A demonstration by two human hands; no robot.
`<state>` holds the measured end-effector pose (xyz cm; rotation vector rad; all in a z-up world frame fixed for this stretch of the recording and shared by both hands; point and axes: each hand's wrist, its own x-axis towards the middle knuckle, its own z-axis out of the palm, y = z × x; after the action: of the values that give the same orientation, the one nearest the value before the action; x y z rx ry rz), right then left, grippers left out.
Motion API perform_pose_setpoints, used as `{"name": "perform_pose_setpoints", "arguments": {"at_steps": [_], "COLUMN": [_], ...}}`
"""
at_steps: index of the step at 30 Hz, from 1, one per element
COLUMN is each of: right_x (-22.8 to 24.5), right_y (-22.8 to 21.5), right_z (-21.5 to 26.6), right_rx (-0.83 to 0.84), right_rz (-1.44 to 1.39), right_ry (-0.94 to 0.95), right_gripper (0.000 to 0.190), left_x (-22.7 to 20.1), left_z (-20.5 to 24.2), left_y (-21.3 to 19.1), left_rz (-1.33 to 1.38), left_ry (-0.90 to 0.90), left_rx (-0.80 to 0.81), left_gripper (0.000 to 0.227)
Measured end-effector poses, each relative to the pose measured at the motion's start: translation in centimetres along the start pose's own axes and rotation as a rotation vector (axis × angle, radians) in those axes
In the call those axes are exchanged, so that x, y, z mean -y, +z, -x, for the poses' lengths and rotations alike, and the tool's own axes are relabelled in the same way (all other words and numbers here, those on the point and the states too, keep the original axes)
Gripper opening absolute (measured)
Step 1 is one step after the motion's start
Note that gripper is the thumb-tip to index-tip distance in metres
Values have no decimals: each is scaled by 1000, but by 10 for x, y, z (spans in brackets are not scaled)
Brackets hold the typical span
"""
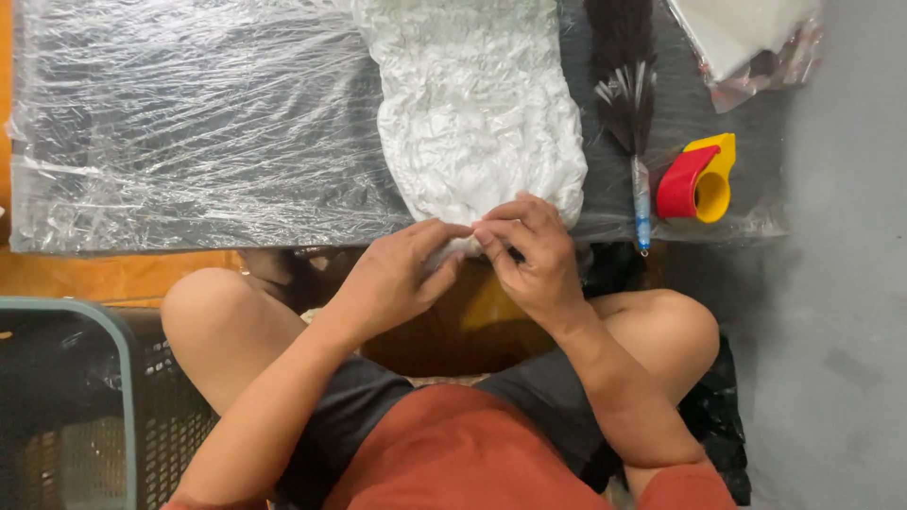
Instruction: Vacuuming air out of a plastic bag containing a cushion to compress it and then sealing the bag with tape.
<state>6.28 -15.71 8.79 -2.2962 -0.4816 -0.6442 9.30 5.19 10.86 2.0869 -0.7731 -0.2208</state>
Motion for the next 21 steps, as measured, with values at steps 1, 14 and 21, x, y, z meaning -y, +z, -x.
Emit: {"name": "perform_pose_setpoints", "arguments": {"at_steps": [1, 14, 21], "right_x": [-3, -15, -22], "right_y": [1, 5, 3], "right_z": [3, -9, -15], "right_rx": [-61, -263, -262], "right_rz": [-47, -240, -359], "right_ry": [49, 331, 439], "right_gripper": [5, 20, 21], "left_x": [-3, 27, 28], "left_z": [-2, -50, -39], "left_y": [-4, 20, 42], "left_rz": [15, -550, -548], "left_ry": [-52, 426, 408], "left_rx": [4, -443, -356], "left_gripper": [41, 20, 81]}}
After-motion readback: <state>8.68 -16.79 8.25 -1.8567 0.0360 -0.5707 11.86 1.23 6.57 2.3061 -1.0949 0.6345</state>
